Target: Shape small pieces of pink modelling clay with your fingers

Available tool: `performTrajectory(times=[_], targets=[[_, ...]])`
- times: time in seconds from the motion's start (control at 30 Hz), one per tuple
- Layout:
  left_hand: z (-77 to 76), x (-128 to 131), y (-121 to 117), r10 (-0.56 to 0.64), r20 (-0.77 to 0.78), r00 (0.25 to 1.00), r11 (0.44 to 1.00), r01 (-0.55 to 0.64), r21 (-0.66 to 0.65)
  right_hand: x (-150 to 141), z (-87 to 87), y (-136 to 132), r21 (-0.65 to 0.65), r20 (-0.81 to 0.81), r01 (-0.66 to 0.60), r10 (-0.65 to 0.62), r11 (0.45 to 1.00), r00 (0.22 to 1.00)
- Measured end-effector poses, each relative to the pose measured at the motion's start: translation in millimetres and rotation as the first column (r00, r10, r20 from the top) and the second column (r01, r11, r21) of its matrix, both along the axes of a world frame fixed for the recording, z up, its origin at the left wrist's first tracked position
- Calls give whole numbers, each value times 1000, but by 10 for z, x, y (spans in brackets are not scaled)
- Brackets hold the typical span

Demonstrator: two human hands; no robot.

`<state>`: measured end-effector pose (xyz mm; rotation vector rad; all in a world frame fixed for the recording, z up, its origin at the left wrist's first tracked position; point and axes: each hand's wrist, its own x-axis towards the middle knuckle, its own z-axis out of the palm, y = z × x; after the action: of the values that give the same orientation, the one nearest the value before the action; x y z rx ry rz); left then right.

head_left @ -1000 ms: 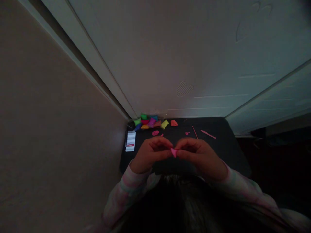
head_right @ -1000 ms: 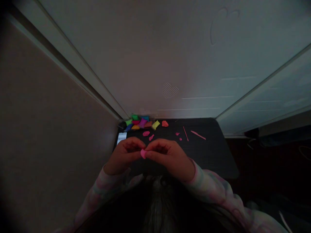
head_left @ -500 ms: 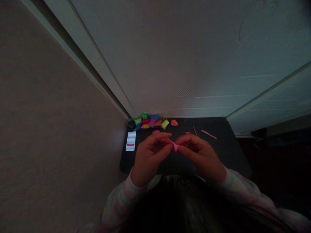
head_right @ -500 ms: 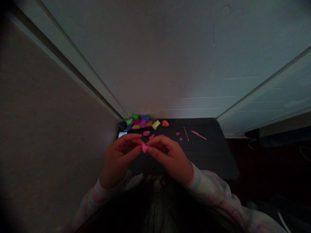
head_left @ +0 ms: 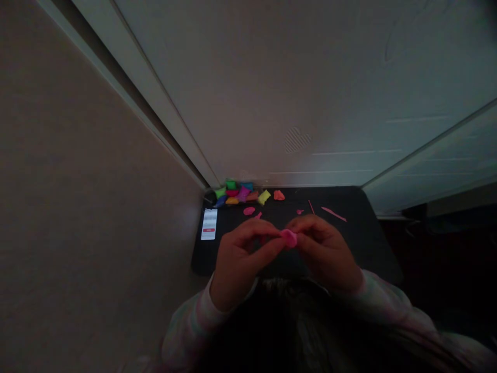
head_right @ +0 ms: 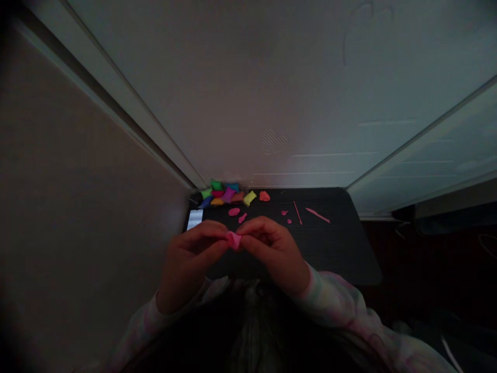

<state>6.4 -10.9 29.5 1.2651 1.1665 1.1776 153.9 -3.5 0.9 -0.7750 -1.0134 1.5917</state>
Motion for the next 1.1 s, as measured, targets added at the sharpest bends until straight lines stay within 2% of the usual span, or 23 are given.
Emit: performTrajectory(times=[0.13,0.33,0.47,0.6,0.83,1.1], targets=[[75,11,-13,47,-149,988,995,-34,89,33,8,-11,119,148,32,-49,992,988],[134,-39,8,29,-326,945,976,45,215,49,61,6,228,321,10,-85,974,943],[148,-93,32,-33,-362,932,971,115,210,72,81,39,240,342,-49,-37,969,939],[160,-106,47,-57,-371,927,972,137,193,88,94,53,249,358,-71,-24,966,933],[146,-76,66,-51,-362,931,970,133,206,75,63,40,197,343,-32,-39,980,939],[107,-43,51,-47,-287,957,990,82,111,29,-76,45,-9,113,-64,65,998,991]])
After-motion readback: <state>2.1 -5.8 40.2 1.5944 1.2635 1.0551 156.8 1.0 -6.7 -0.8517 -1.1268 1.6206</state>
